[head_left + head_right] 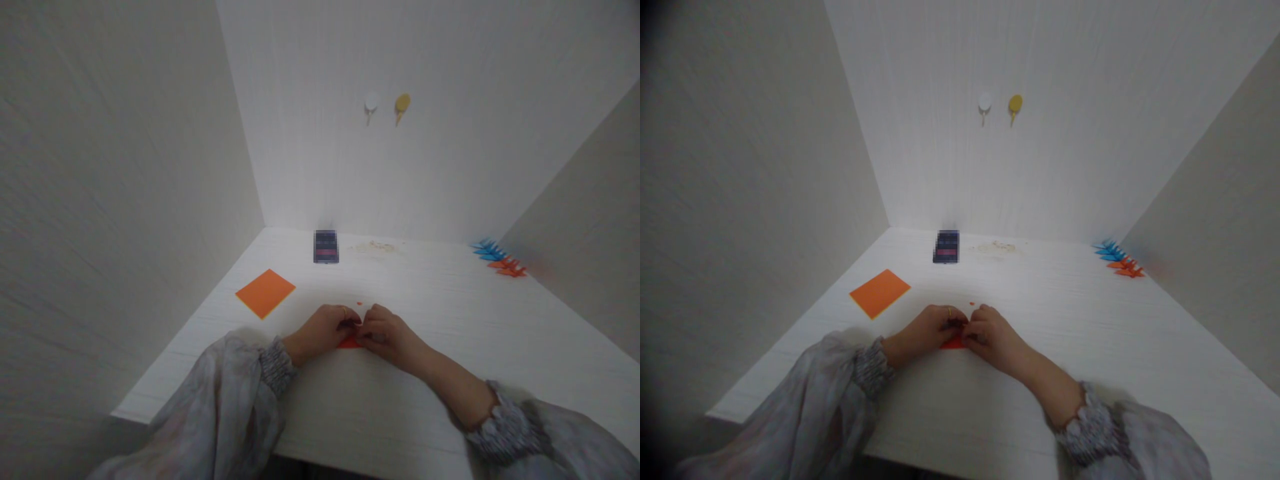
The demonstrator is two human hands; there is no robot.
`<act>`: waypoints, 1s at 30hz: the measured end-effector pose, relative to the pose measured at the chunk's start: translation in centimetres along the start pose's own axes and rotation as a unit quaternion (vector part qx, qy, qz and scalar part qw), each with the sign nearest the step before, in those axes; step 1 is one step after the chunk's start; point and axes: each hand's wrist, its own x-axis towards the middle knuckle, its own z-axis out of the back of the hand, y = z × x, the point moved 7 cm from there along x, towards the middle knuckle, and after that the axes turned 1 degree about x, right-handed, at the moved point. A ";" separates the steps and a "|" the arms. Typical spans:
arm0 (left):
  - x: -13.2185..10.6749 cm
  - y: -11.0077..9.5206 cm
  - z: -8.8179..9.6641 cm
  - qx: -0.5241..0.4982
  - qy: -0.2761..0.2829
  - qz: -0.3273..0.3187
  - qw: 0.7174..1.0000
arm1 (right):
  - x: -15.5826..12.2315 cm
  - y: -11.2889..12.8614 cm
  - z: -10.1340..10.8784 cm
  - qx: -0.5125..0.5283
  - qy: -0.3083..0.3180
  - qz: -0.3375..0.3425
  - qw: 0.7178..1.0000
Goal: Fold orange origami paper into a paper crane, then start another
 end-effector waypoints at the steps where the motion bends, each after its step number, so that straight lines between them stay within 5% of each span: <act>1: 0.0 0.1 0.0 -0.015 -0.002 0.002 1.000 | 0.0 0.1 -0.1 -0.006 0.002 0.013 1.000; 7: 0.0 0.8 -0.5 -0.080 0.014 0.038 0.996 | -0.5 -0.4 -0.6 0.041 0.076 0.063 0.994; 30: 0.1 2.4 -1.0 -0.136 0.026 0.086 0.987 | -0.2 -1.4 -1.3 0.118 0.053 -0.013 0.992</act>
